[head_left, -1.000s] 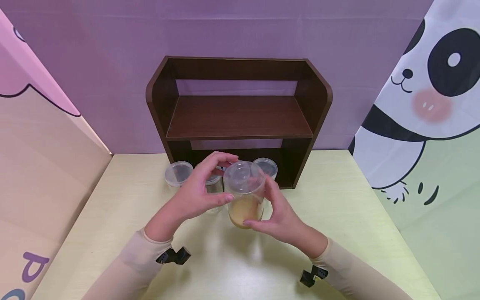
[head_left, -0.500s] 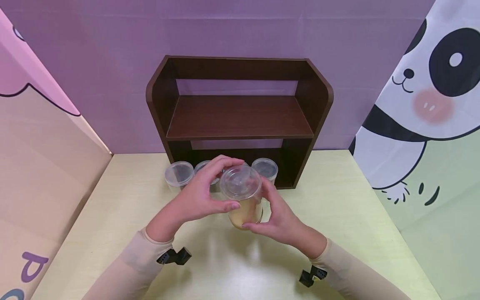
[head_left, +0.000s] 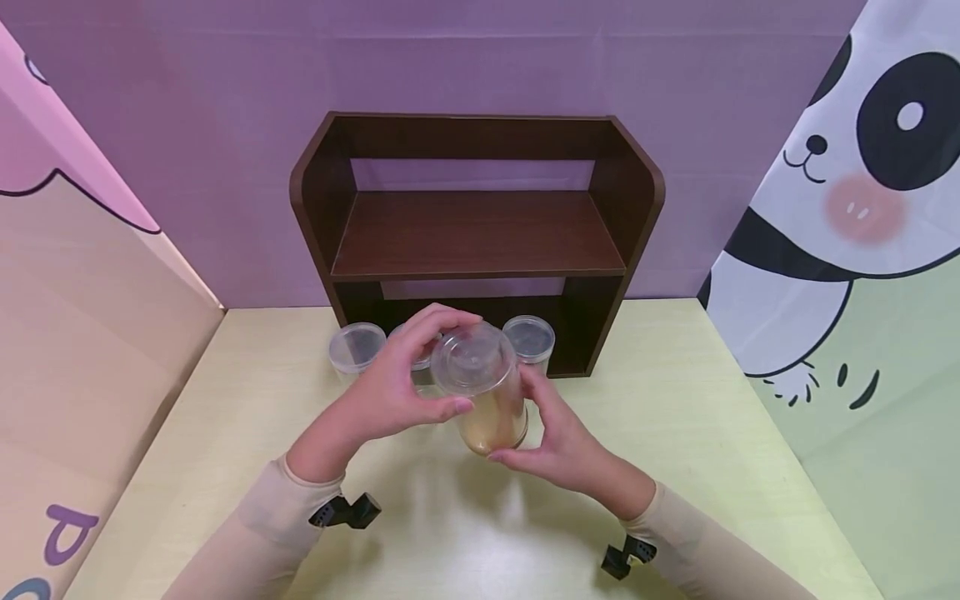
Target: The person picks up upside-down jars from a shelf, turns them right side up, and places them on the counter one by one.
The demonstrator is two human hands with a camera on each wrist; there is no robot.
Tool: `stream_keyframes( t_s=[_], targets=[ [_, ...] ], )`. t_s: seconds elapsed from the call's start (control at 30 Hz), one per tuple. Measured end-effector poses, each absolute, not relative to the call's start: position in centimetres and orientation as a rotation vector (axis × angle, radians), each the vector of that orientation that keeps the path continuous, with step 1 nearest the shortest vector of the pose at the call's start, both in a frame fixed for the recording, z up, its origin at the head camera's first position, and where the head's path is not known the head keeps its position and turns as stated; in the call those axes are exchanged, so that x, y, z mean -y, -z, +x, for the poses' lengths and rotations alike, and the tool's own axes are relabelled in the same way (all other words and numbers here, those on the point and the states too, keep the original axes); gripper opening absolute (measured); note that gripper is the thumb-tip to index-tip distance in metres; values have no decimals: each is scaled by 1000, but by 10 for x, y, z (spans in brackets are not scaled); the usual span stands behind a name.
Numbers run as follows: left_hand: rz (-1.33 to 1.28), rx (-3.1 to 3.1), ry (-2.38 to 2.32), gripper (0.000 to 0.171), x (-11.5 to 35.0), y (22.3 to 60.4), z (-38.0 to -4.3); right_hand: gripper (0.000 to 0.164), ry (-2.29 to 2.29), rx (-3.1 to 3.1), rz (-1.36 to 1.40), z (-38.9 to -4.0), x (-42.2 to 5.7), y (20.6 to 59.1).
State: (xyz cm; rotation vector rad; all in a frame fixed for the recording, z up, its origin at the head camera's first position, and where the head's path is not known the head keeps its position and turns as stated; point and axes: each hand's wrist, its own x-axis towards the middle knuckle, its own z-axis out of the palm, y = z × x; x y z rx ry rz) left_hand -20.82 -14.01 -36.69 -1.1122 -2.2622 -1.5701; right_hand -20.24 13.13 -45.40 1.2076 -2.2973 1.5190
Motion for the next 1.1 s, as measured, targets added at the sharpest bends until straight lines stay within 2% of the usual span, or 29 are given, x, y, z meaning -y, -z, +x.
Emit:
stream_keyframes(
  t_s=[0.23, 0.73, 1.1],
  targets=[
    [-1084, 2264, 1604, 79, 143, 365, -207, 109, -1541, 2336, 1187, -203, -132, 465],
    [-1106, 2221, 1608, 80, 148, 363, -208, 98, -1593, 2349, 1138, -204, -134, 468],
    [-1183, 2227, 1635, 85, 171, 368, -208, 93, -1670, 2252, 1133, -206, -144, 469]
  ],
)
